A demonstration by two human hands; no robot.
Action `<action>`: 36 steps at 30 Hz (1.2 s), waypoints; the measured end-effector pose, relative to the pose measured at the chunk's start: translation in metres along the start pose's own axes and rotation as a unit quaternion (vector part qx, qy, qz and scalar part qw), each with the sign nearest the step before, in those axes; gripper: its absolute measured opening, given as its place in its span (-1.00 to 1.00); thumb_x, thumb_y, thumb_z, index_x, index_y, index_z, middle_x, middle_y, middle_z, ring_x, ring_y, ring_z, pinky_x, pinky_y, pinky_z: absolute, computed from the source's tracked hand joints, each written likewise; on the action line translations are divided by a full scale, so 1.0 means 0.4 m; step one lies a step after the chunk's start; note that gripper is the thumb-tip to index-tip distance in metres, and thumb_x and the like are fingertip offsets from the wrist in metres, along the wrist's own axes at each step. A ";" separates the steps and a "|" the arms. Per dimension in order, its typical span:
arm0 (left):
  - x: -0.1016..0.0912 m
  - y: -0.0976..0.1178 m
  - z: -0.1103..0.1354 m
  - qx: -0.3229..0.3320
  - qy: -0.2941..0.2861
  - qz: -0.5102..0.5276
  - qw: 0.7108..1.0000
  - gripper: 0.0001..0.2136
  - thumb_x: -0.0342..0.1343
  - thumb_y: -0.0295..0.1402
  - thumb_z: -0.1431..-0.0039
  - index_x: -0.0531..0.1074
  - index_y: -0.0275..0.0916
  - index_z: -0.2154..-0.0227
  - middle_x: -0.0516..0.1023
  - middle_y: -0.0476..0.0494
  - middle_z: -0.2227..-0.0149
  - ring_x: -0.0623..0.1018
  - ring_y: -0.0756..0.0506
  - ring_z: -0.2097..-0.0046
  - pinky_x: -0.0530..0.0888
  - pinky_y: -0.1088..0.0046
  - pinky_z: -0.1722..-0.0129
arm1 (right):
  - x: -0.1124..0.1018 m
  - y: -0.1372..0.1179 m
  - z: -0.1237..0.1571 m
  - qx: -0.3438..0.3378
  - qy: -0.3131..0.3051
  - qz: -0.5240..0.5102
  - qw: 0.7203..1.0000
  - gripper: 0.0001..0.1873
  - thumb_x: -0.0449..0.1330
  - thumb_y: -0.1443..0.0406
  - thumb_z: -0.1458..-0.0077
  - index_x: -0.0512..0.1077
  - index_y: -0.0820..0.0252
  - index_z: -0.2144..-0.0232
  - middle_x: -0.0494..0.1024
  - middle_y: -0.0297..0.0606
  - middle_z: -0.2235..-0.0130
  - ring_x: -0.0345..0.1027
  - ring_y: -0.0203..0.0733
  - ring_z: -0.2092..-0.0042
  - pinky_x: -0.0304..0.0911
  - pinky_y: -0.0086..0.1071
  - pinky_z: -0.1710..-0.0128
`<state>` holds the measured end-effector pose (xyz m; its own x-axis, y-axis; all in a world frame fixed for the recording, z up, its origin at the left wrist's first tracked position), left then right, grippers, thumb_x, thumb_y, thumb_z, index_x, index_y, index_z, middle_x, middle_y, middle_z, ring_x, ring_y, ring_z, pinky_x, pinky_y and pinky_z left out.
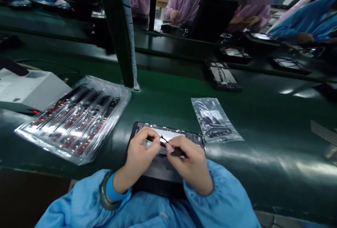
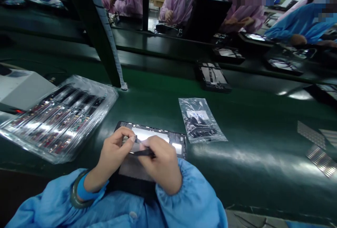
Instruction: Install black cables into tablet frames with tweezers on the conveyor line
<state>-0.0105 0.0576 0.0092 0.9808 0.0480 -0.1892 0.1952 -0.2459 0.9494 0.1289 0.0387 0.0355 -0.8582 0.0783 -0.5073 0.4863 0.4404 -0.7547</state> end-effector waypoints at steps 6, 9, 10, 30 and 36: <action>-0.092 0.027 -0.006 -0.025 -0.013 -0.067 0.997 -0.91 0.01 -0.46 -0.14 0.36 -0.25 0.45 0.41 -0.02 0.42 0.43 0.01 0.35 0.36 0.52 0.34 | -0.097 0.152 0.016 0.303 0.179 -0.349 0.869 -0.74 0.34 0.17 0.07 0.43 0.26 0.44 0.46 -0.30 0.55 0.04 -0.49 0.66 -0.04 -0.62 0.69; -0.214 0.069 -0.049 0.107 0.050 -0.279 0.953 -0.93 0.02 -0.49 -0.13 0.35 -0.26 0.44 0.41 -0.05 0.39 0.43 -0.03 0.31 0.37 0.45 0.25 | -0.134 0.182 0.028 0.373 0.204 -0.431 0.796 -0.65 0.43 0.18 0.24 0.44 0.25 0.43 0.51 -0.27 0.41 -0.09 -0.59 0.69 -0.14 -0.65 0.76; -0.255 0.075 -0.064 0.147 0.079 -0.367 0.915 -0.93 0.02 -0.49 -0.14 0.36 -0.27 0.43 0.40 -0.08 0.38 0.43 -0.05 0.30 0.37 0.41 0.24 | -0.144 0.188 0.032 0.390 0.213 -0.440 0.780 -0.63 0.45 0.19 0.28 0.44 0.24 0.43 0.49 -0.30 0.43 -0.10 -0.60 0.70 -0.11 -0.66 0.76; -0.038 0.014 -0.086 0.235 -0.261 -0.422 0.836 -0.80 -0.06 -0.38 -0.32 0.37 -0.32 0.09 0.41 -0.26 -0.03 0.38 -0.17 -0.09 0.31 0.15 -0.12 | -0.078 0.110 0.024 -0.071 0.037 0.204 0.976 -0.79 0.07 0.33 -0.24 0.48 0.23 0.15 0.55 -0.25 0.22 0.44 -0.27 0.24 0.29 -0.44 0.22; 0.083 -0.063 -0.074 0.247 -0.359 -0.346 0.831 -0.85 -0.09 -0.46 -0.31 0.31 -0.35 0.13 0.42 -0.29 -0.02 0.40 -0.17 -0.08 0.35 0.21 -0.05 | -0.003 0.131 0.024 -0.122 -0.029 0.350 0.928 -0.66 0.00 0.52 -0.11 0.49 0.28 0.14 0.52 -0.19 0.18 0.39 -0.22 0.21 0.23 -0.42 0.27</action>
<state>0.0173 0.0942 -0.0135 0.3469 -0.2037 -0.9155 0.5141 -0.7751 0.3672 0.1571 0.0529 -0.0073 -0.3319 0.3773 -0.8646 0.8639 0.4896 -0.1180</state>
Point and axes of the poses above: each hand's wrist, its own z-axis away from the middle knuckle, its own x-axis out of the palm, y = z × x, the point moved 6 cm from there along -z, towards the middle knuckle
